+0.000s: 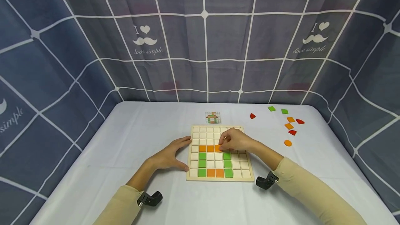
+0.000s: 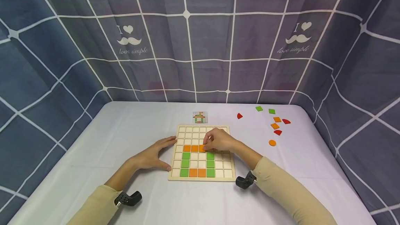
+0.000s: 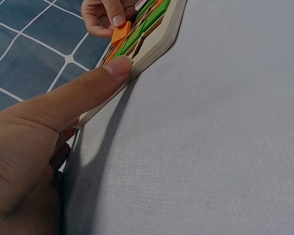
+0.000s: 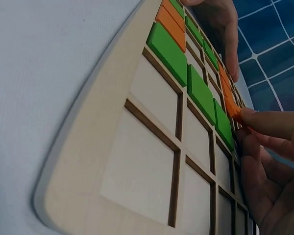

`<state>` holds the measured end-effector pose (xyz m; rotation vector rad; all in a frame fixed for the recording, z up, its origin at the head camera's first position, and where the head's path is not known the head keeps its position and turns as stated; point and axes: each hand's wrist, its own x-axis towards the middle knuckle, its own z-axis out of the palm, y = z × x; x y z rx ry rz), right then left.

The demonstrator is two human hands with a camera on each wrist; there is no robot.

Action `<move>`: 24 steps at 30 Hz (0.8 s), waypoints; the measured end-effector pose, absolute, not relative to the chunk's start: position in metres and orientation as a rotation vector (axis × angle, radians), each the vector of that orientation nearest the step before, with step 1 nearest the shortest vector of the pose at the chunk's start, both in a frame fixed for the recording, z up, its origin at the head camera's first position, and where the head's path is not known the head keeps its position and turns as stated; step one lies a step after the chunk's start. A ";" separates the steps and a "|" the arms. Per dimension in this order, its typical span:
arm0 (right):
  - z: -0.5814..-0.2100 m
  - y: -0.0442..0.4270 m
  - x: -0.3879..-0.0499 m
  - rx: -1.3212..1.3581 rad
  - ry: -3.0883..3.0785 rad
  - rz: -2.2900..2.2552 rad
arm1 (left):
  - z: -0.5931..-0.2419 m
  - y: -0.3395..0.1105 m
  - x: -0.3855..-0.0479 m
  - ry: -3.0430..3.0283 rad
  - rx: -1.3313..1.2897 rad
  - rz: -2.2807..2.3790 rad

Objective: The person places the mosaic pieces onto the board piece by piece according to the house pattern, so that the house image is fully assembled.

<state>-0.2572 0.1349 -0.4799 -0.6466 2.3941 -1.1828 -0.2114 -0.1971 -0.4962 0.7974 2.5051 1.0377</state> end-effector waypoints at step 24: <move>-0.465 0.162 -0.257 -0.677 2.396 -1.151 | -0.497 -0.198 -0.212 2.507 0.800 1.033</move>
